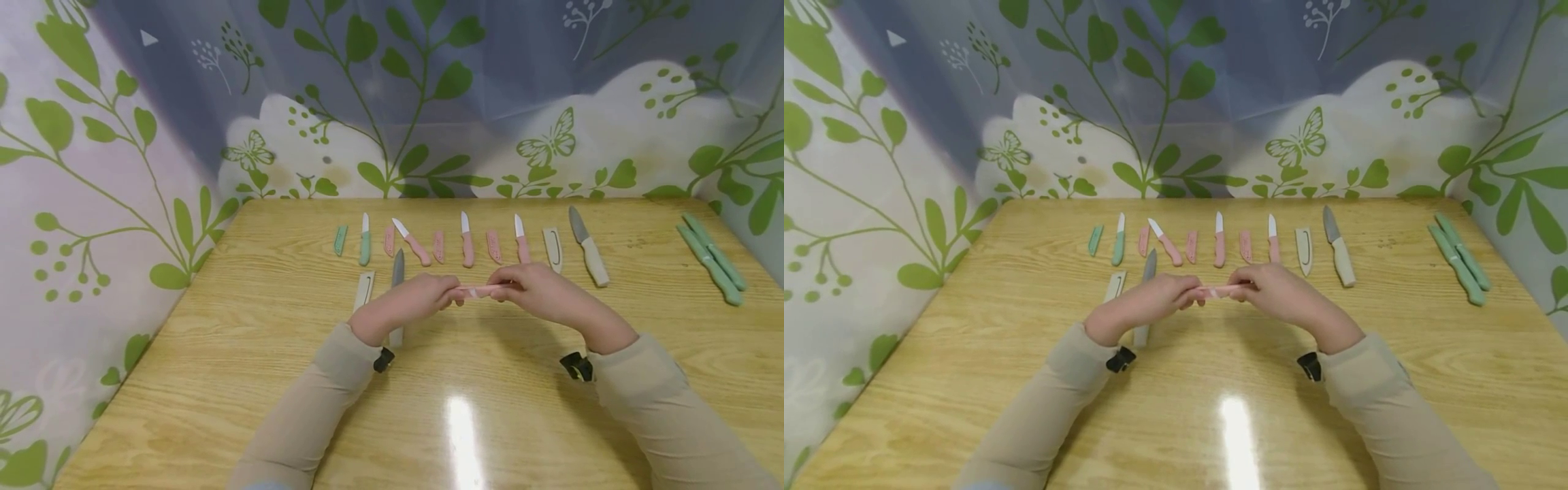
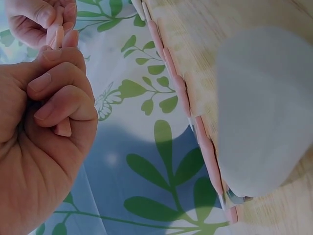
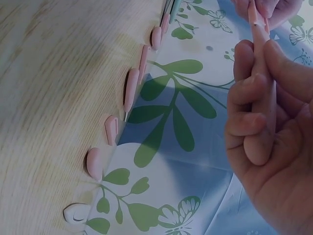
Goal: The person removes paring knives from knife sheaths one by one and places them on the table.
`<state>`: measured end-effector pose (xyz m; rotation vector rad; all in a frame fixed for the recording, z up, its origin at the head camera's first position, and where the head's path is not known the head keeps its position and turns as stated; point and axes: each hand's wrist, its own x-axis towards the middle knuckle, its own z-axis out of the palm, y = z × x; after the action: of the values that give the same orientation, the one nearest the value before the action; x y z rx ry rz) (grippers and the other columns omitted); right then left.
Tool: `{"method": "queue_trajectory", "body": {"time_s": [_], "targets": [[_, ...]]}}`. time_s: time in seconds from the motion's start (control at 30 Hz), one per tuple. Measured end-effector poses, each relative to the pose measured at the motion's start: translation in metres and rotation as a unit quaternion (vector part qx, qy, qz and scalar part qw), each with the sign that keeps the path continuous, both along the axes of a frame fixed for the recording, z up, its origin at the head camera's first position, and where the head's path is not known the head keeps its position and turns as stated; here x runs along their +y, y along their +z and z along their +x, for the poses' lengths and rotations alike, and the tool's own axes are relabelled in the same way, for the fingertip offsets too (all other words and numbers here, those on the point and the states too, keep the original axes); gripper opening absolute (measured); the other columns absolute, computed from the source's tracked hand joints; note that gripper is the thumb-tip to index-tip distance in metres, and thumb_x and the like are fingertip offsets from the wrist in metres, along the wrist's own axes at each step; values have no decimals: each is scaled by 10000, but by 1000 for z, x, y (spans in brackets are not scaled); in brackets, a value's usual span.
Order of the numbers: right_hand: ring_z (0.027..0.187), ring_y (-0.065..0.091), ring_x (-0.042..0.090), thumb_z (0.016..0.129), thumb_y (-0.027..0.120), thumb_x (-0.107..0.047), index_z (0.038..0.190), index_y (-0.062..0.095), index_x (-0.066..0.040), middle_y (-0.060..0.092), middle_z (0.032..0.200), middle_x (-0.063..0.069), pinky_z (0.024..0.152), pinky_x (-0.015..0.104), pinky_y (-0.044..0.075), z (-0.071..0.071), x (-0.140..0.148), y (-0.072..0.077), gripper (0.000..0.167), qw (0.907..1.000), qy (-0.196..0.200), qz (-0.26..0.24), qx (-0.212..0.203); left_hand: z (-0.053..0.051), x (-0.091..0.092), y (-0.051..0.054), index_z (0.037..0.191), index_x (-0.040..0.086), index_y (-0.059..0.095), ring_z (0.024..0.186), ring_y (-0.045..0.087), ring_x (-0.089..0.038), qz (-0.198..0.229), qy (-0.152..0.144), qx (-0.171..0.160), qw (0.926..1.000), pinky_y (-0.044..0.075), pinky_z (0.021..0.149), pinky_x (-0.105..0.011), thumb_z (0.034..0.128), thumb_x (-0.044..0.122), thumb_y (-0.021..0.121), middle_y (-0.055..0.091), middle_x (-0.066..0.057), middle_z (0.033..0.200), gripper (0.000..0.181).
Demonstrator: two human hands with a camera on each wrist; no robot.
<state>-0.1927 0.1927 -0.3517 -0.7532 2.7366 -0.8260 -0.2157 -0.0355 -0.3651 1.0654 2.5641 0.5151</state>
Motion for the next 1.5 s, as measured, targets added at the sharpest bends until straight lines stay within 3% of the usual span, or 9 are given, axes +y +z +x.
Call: {"method": "queue_trajectory", "body": {"time_s": [0.2,0.5,0.73,1.0,1.5], "targets": [[796,598,209,988,563,-158,1068,686,-62,703,939,80,719,355,485,1,0,1,175,10000,-48,23,-54,-1,0,-1,1143,75,596,895,599,-126,30,-20,41,10000,470,787,-261,1067,183,374,682,-64,1139,259],[773,578,171,988,567,-172,1067,689,-66,704,930,69,711,348,477,2,0,2,180,10000,-45,1,-78,0,0,-1,1155,80,592,942,617,-133,-10,-2,-53,10000,478,804,-262,1067,174,372,678,-63,1149,255],[727,538,126,988,566,-174,1076,692,-63,705,927,66,673,326,456,1,0,4,190,9999,25,106,-14,-1,2,-1,1142,87,600,875,598,-134,-107,-1,-47,9999,469,779,-267,1067,232,366,677,-70,1104,286],[756,571,163,988,565,-181,1108,686,-56,700,943,72,672,323,465,1,1,6,211,9999,50,80,-88,0,1,0,1154,81,584,975,627,-151,-103,-28,-45,9999,486,828,-283,1069,227,362,672,-68,1151,279],[706,510,144,986,563,-137,1060,696,-72,677,895,74,648,313,441,1,2,4,166,9998,-37,33,-183,1,1,-1,1145,79,582,943,621,-151,-64,-88,2,9999,484,823,-281,1068,241,357,672,-74,1125,287]]}}
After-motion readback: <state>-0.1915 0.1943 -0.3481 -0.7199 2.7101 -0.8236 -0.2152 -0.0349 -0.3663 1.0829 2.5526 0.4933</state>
